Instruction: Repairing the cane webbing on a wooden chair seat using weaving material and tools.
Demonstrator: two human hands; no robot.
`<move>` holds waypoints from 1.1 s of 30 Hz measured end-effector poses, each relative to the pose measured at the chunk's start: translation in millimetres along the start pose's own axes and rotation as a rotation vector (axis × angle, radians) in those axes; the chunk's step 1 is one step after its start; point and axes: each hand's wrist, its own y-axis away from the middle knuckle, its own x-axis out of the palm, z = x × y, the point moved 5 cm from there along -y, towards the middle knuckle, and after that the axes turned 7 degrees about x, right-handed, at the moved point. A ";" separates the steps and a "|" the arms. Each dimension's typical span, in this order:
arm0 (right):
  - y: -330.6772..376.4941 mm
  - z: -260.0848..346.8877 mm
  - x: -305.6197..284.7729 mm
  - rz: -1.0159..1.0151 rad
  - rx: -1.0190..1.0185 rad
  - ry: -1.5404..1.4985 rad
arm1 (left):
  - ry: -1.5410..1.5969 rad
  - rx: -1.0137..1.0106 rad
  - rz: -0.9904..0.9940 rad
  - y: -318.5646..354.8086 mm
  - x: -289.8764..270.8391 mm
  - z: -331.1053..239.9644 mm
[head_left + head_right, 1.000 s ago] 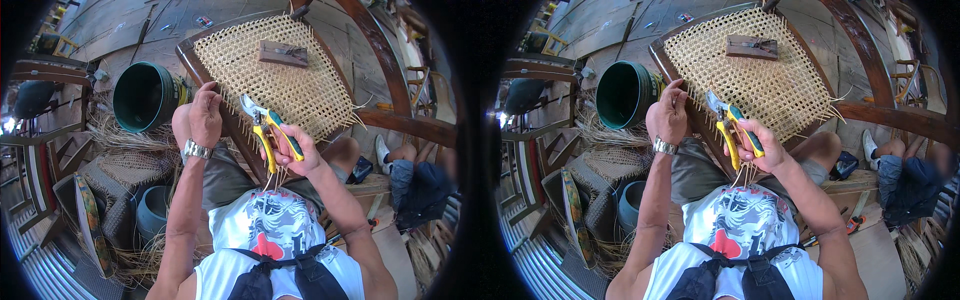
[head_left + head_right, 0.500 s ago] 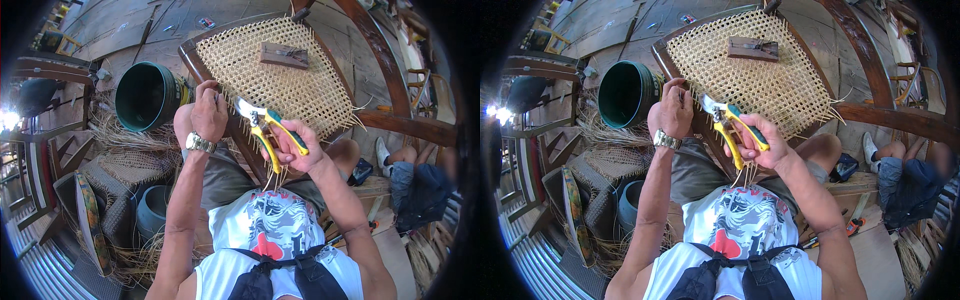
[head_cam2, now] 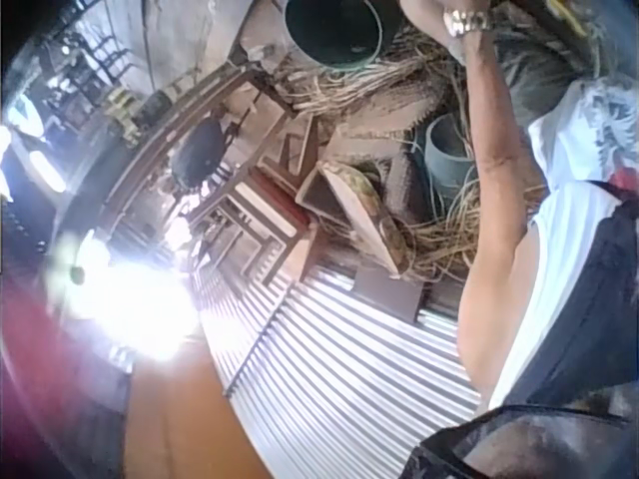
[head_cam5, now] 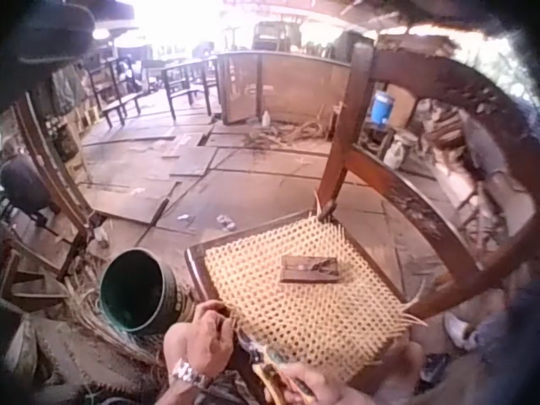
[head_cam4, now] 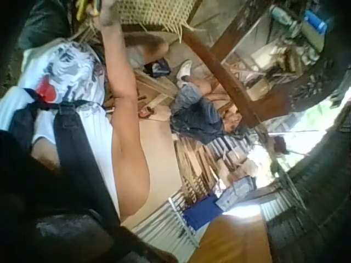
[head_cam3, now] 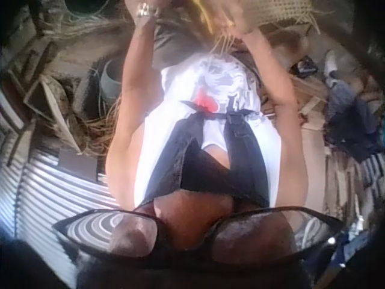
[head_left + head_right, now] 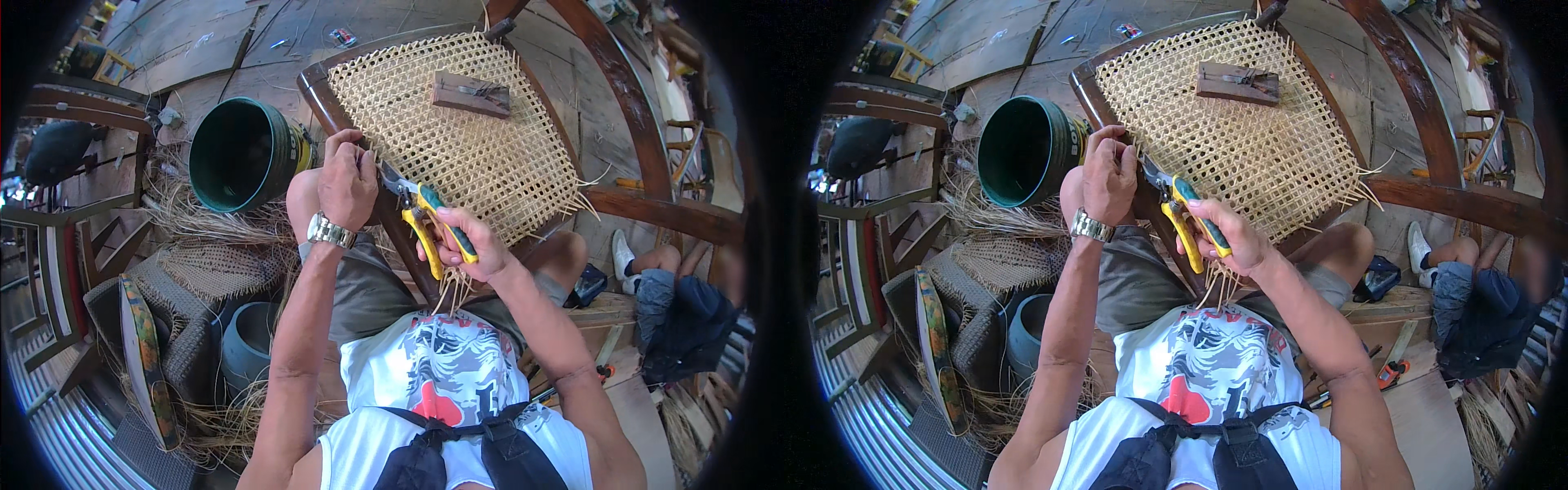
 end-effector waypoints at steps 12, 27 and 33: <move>2.0 -3.8 3.4 -0.065 0.004 -0.091 | -0.014 -0.001 -0.001 1.5 2.2 0.6; 9.4 3.8 5.9 -0.303 -0.063 0.451 | 0.043 0.005 -0.025 1.1 6.5 9.0; 6.6 2.2 3.2 -0.289 0.014 0.370 | 0.038 0.017 -0.026 4.8 11.6 12.6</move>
